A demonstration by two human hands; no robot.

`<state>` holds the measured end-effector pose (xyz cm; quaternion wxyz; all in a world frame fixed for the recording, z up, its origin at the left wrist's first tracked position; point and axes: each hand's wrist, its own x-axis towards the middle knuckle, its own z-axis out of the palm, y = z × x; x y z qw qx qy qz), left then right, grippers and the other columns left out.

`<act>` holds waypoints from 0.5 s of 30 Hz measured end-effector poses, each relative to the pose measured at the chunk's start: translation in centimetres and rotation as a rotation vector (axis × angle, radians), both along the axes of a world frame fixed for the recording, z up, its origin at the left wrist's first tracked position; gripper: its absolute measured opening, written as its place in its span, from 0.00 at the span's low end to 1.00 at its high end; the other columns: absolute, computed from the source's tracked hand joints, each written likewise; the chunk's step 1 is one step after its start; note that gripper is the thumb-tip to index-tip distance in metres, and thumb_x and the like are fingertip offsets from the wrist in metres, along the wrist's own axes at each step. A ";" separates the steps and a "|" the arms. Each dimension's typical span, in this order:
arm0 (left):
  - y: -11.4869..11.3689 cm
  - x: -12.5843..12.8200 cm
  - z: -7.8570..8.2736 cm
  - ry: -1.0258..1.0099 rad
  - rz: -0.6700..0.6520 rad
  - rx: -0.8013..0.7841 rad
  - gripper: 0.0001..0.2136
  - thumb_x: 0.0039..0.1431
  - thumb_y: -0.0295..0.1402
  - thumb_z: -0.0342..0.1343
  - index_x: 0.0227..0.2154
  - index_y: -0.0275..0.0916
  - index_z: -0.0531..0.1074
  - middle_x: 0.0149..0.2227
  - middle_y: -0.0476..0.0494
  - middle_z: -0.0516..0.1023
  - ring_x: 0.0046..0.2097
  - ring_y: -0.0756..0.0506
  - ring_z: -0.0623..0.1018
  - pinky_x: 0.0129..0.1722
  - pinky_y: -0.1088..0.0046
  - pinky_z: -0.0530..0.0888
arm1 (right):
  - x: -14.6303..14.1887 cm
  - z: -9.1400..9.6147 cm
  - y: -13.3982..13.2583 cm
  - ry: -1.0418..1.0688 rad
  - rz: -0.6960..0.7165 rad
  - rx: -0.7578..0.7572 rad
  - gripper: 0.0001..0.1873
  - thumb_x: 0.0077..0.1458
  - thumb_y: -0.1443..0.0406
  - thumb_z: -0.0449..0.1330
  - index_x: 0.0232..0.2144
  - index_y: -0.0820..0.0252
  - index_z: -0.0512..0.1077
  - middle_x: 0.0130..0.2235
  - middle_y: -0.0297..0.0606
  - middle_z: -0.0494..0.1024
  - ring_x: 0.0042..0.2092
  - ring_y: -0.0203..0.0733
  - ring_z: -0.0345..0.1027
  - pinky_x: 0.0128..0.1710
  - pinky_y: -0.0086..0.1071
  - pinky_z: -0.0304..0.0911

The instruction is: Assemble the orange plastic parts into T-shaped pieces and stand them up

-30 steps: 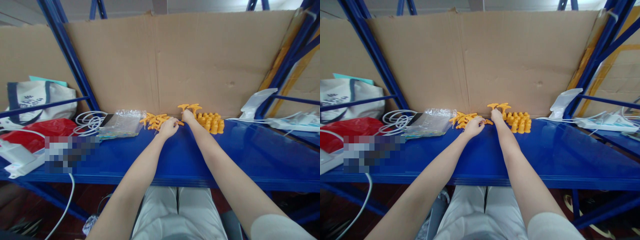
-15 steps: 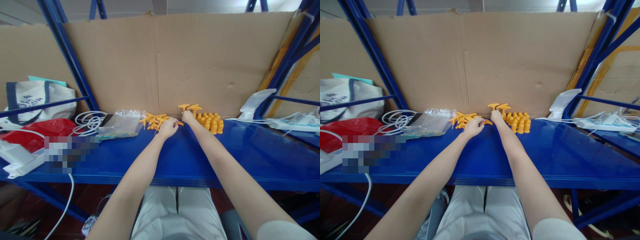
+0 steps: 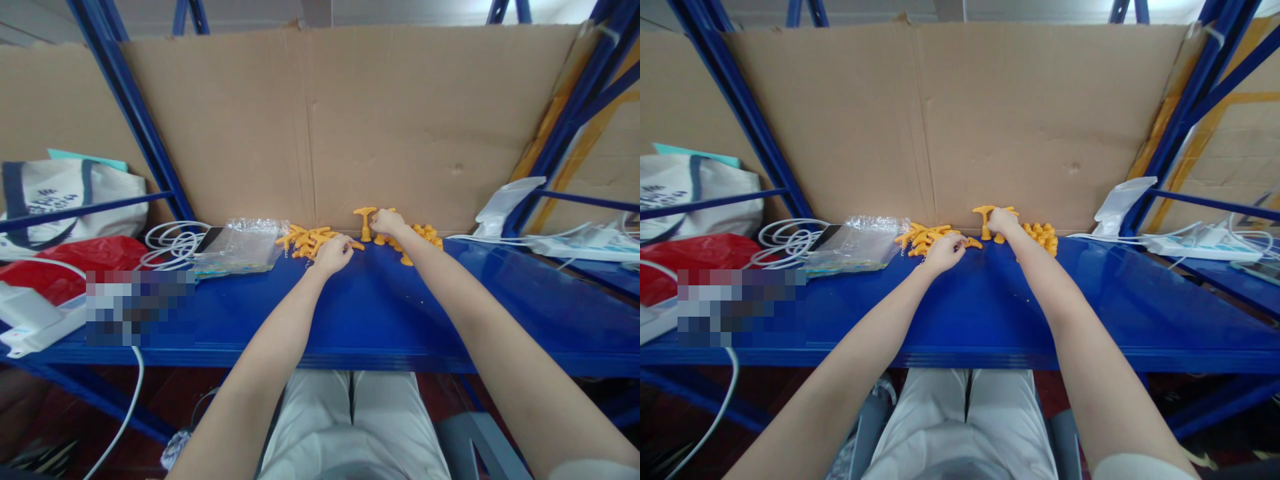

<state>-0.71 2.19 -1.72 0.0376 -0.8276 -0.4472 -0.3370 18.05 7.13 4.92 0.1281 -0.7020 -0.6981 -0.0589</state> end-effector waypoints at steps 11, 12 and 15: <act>-0.1 0.0 0.1 0.001 -0.003 0.001 0.11 0.59 0.27 0.53 0.40 0.40 0.79 0.41 0.43 0.82 0.43 0.44 0.80 0.48 0.67 0.77 | 1.2 -2.0 1.6 -0.100 0.078 -0.120 0.19 0.57 0.68 0.59 0.50 0.62 0.79 0.47 0.50 0.83 0.51 0.50 0.77 0.49 0.35 0.70; -0.2 0.0 0.1 -0.002 -0.003 -0.006 0.11 0.59 0.27 0.53 0.40 0.40 0.79 0.41 0.43 0.82 0.43 0.44 0.80 0.48 0.67 0.77 | 1.1 -2.3 1.8 -0.091 0.082 -0.109 0.20 0.56 0.69 0.59 0.51 0.61 0.78 0.49 0.50 0.82 0.52 0.50 0.76 0.49 0.35 0.70; -0.2 0.0 0.1 -0.012 -0.004 -0.018 0.11 0.59 0.27 0.53 0.40 0.40 0.79 0.42 0.42 0.82 0.44 0.43 0.80 0.48 0.66 0.77 | 0.9 -3.0 2.1 -0.059 0.096 -0.066 0.23 0.54 0.70 0.59 0.53 0.60 0.77 0.50 0.49 0.82 0.51 0.49 0.77 0.49 0.34 0.70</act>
